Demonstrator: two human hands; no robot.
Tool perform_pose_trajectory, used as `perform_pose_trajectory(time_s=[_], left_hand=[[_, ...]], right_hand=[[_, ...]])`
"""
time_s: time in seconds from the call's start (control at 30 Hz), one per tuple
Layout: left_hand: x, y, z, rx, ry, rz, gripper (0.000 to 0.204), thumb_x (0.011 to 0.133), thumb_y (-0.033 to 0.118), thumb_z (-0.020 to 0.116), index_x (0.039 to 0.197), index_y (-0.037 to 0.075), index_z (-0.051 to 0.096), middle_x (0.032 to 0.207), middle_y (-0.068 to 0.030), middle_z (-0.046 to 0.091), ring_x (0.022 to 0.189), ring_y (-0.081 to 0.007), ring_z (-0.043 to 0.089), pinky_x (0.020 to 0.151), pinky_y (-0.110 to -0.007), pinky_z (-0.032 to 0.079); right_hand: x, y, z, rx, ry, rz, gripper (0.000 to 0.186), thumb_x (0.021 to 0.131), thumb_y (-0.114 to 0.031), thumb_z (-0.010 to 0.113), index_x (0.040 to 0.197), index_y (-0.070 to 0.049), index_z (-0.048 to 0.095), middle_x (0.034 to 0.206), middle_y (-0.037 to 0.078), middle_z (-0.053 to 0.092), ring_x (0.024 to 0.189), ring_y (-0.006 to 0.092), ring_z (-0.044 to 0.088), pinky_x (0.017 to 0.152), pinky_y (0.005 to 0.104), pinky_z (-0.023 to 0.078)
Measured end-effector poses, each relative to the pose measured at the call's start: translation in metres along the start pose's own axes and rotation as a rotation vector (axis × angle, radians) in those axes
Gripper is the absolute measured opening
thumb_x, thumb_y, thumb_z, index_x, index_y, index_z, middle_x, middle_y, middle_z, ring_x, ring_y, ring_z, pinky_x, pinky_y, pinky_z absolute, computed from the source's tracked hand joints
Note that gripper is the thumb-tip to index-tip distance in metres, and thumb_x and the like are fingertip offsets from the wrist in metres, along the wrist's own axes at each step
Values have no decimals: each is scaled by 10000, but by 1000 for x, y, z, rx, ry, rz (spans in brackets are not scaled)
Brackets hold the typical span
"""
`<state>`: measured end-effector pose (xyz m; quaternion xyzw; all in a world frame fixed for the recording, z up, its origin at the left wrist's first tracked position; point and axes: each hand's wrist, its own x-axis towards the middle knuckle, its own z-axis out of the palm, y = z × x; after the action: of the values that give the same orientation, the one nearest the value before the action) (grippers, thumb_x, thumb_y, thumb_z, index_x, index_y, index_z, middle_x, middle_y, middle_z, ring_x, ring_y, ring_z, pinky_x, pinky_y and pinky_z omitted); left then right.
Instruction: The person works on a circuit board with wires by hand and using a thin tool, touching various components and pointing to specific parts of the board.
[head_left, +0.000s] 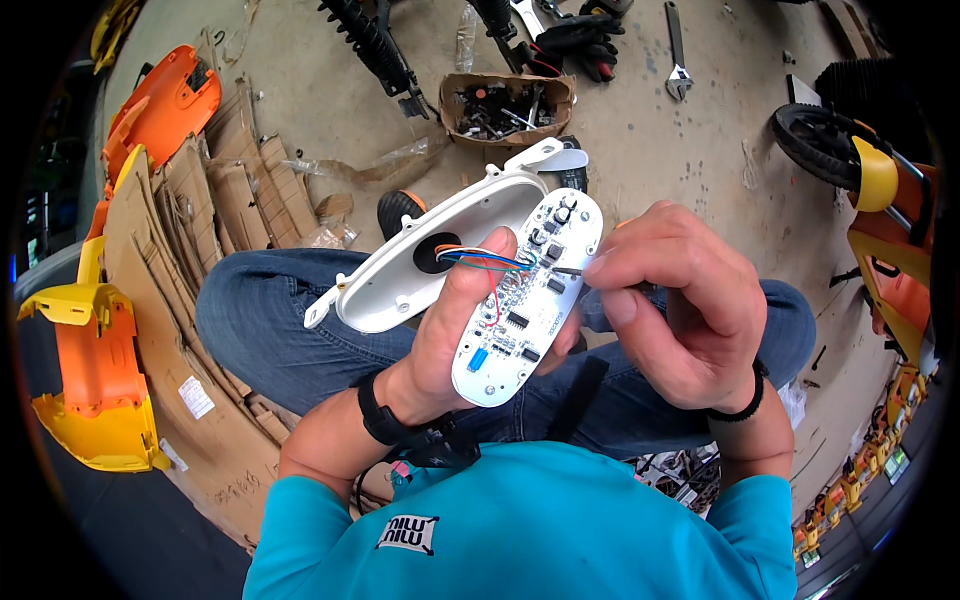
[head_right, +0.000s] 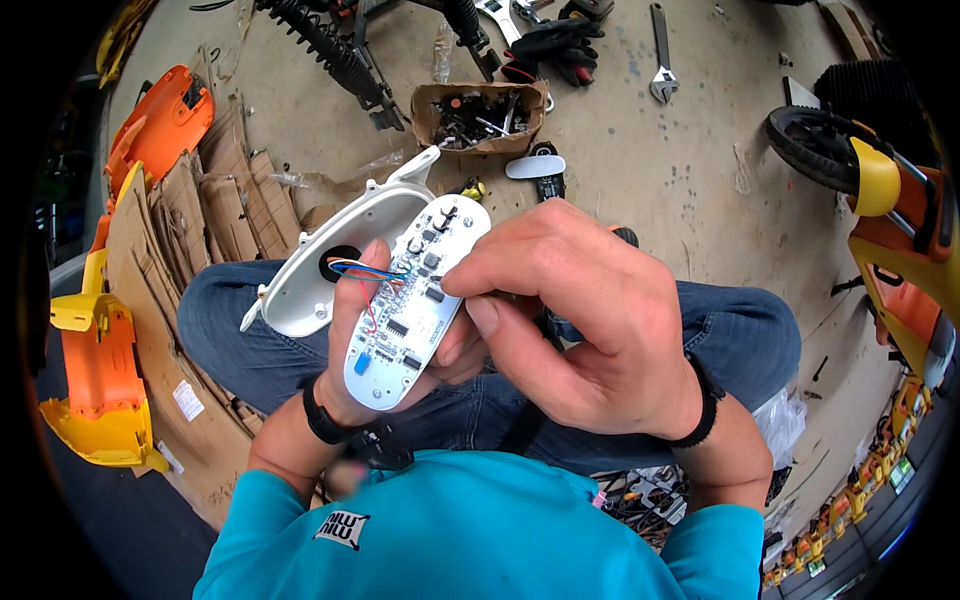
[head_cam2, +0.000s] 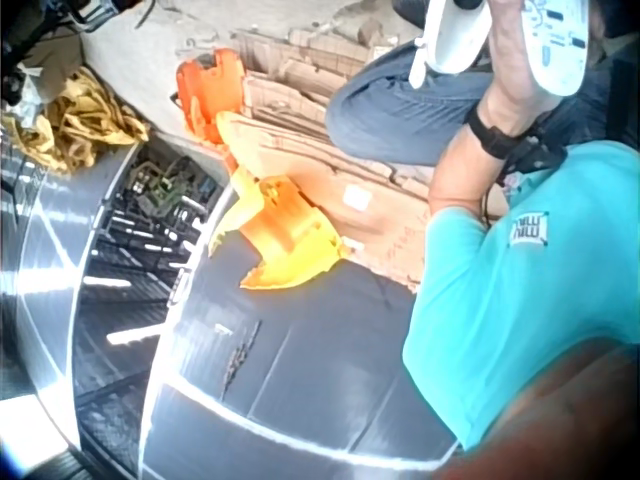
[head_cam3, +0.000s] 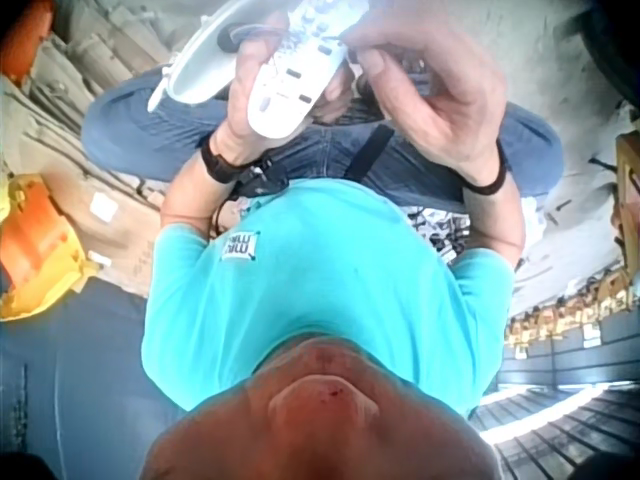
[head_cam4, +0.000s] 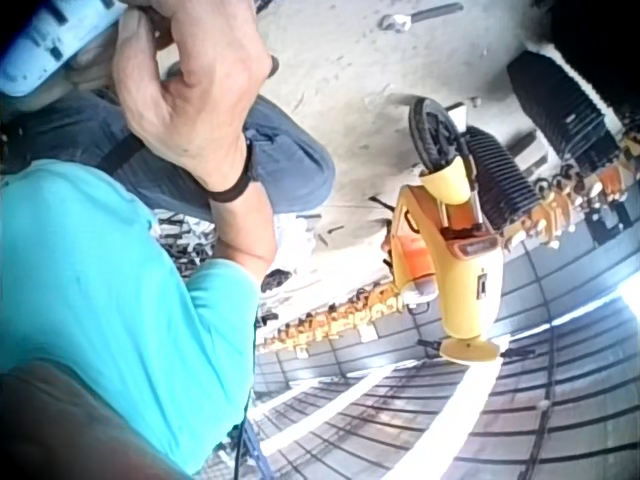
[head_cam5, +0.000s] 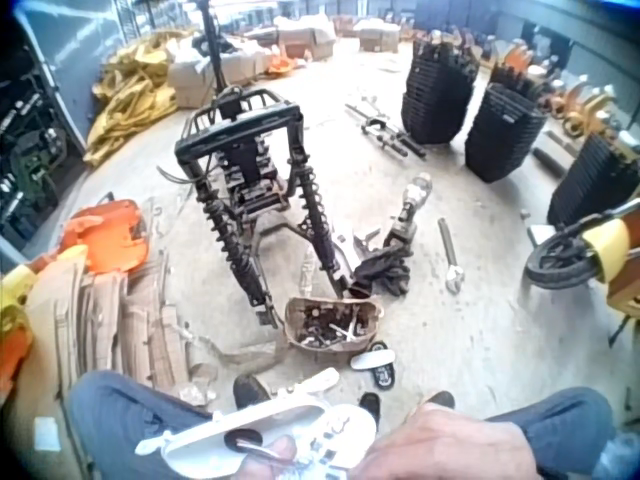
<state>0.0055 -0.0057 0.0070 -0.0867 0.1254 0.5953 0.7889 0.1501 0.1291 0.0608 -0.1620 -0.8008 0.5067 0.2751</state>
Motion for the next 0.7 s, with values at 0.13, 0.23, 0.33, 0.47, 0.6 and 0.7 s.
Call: perform_pose_trajectory(time_s=[0.13,0.23,0.33,0.47,0.6,0.7], left_hand=[[1,0,-2,19,-21,4,626,984,597,347,1256,74,557,893,-118,682,719,-176,629,596,-276,484],[1,0,-2,37,-33,2,628,985,597,340,1261,76,557,883,-115,682,697,-167,620,588,-270,477],[1,0,-2,31,-35,5,630,985,599,343,1263,75,557,889,-115,683,700,-166,623,589,-270,479],[1,0,-3,19,-42,-9,629,979,601,364,1265,75,558,901,-115,686,725,-171,640,605,-269,491],[0,1,-3,12,-34,-12,630,973,605,382,1264,74,559,908,-113,688,738,-173,648,615,-271,500],[0,1,-3,16,-19,-16,632,970,608,385,1259,74,562,904,-111,687,733,-173,646,615,-273,500]], right_hand=[[0,0,-1,-5,-9,4,214,761,75,656,960,-1,671,889,114,671,771,216,641,623,282,512],[-2,-4,-2,53,-29,72,180,786,62,617,959,24,648,914,136,656,798,224,611,700,301,464],[-3,-2,-1,30,-32,57,180,789,60,615,962,24,649,914,134,655,794,217,608,699,297,462],[-2,-2,-1,13,-35,42,180,789,60,615,962,24,650,907,131,652,791,212,604,701,297,459],[-3,-4,-1,26,-28,83,178,792,58,616,962,24,652,903,130,649,790,211,602,704,297,458],[-3,-4,-1,19,-38,73,175,797,53,617,965,26,652,904,130,648,789,208,602,700,293,458]])
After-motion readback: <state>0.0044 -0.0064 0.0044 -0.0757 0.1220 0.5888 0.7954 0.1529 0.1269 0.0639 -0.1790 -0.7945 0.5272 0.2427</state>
